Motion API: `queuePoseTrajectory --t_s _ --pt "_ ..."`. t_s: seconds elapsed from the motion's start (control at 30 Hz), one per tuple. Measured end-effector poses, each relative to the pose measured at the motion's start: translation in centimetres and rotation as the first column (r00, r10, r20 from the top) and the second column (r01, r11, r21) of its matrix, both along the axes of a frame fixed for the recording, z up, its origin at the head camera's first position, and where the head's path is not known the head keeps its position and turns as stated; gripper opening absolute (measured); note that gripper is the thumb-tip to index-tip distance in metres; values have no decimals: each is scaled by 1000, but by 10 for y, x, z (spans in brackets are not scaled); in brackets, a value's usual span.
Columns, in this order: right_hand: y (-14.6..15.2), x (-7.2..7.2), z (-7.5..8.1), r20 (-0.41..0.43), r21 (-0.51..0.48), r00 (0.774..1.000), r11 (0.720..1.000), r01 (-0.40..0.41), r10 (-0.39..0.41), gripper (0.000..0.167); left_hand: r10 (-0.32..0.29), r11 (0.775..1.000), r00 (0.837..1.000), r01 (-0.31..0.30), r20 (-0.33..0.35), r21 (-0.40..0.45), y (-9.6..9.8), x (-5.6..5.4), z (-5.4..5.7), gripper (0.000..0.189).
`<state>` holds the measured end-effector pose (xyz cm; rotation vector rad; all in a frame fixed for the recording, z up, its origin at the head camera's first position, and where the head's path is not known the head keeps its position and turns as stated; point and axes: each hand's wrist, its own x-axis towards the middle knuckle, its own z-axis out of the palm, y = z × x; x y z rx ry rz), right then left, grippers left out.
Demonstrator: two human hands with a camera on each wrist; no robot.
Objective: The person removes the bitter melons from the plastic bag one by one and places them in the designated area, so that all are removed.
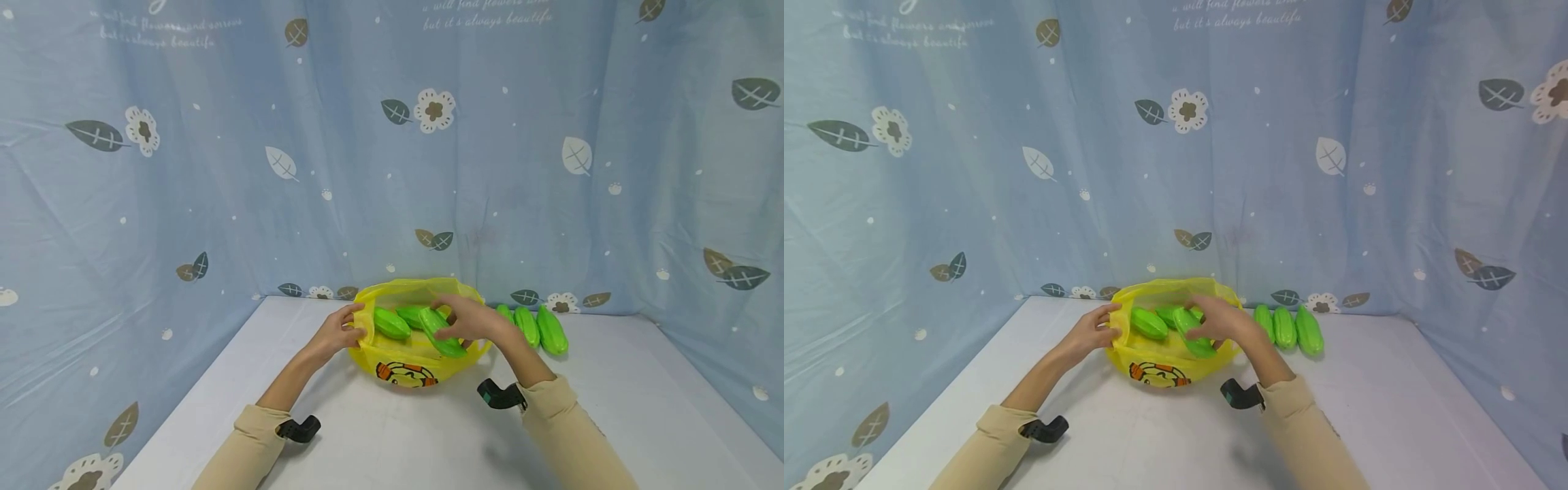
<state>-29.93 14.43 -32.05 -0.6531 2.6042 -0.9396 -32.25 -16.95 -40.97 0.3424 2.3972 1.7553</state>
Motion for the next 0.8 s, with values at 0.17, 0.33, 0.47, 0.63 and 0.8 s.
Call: queuePoseTrajectory --t_s 0.17,0.33,0.47,0.63,0.8 --pt "20 4 -7 1 -19 1000 1000 22 -22 62 2 1000 1000 -2 2 -6 1 1 0 68" --pt "36 9 -13 -15 -20 999 999 39 -40 62 13 1000 1000 -13 4 -14 0 -3 -4 67" --pt "47 15 -13 -20 -7 998 998 60 -61 64 11 1000 1000 -11 1 -15 0 -3 -3 66" --pt "61 20 -14 -26 -15 997 998 66 -66 64 5 1000 1000 -5 -8 -8 -1 -4 -3 66" --pt "76 22 -19 -5 -15 996 996 85 -85 67 5 1000 1000 -5 -2 -12 -1 -4 -3 67"
